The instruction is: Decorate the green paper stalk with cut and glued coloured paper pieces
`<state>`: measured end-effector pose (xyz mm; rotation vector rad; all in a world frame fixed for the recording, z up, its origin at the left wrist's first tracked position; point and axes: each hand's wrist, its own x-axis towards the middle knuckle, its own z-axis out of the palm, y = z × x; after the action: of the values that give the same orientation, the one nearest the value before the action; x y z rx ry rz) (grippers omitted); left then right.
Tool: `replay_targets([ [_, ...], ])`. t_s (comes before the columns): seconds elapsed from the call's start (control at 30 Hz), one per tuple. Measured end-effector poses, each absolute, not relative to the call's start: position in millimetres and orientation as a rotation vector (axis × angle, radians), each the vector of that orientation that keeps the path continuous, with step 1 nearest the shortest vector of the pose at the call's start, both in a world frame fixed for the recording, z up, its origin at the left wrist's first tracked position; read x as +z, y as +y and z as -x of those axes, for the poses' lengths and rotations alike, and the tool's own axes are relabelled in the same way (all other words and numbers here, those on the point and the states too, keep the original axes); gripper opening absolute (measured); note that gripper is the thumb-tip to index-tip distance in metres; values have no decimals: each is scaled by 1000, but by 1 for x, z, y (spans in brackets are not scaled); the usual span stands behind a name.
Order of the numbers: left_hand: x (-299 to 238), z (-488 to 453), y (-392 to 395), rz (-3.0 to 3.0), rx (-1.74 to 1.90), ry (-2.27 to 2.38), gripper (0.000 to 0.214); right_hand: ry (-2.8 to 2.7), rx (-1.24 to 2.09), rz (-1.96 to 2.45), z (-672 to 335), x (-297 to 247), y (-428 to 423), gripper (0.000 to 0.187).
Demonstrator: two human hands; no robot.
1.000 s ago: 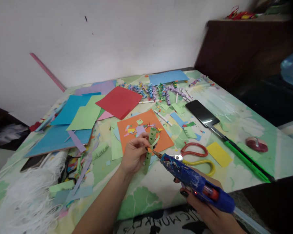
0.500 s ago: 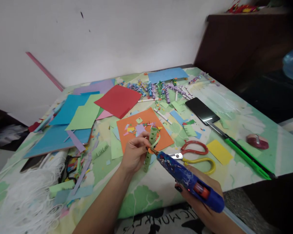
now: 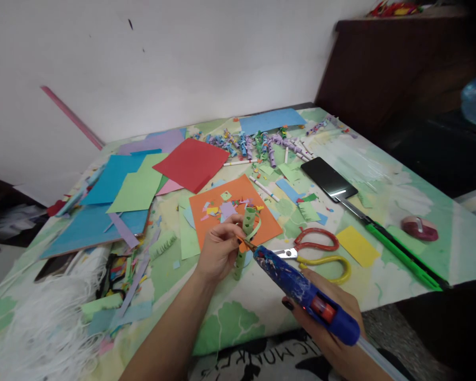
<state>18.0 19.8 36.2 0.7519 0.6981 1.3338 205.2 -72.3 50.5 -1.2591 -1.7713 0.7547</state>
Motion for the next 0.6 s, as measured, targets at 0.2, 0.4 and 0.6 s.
replay_targets([
  [0.2, 35, -18, 20, -770, 1342, 708, 14, -1787, 754, 1271, -206, 51, -73, 8],
  [0.4, 34, -18, 20, -772, 1346, 708, 14, -1778, 778, 1294, -206, 52, -73, 11],
  [0.6, 35, -19, 20, -750, 1354, 729, 15, -1791, 738, 1295, -205, 50, -73, 12],
])
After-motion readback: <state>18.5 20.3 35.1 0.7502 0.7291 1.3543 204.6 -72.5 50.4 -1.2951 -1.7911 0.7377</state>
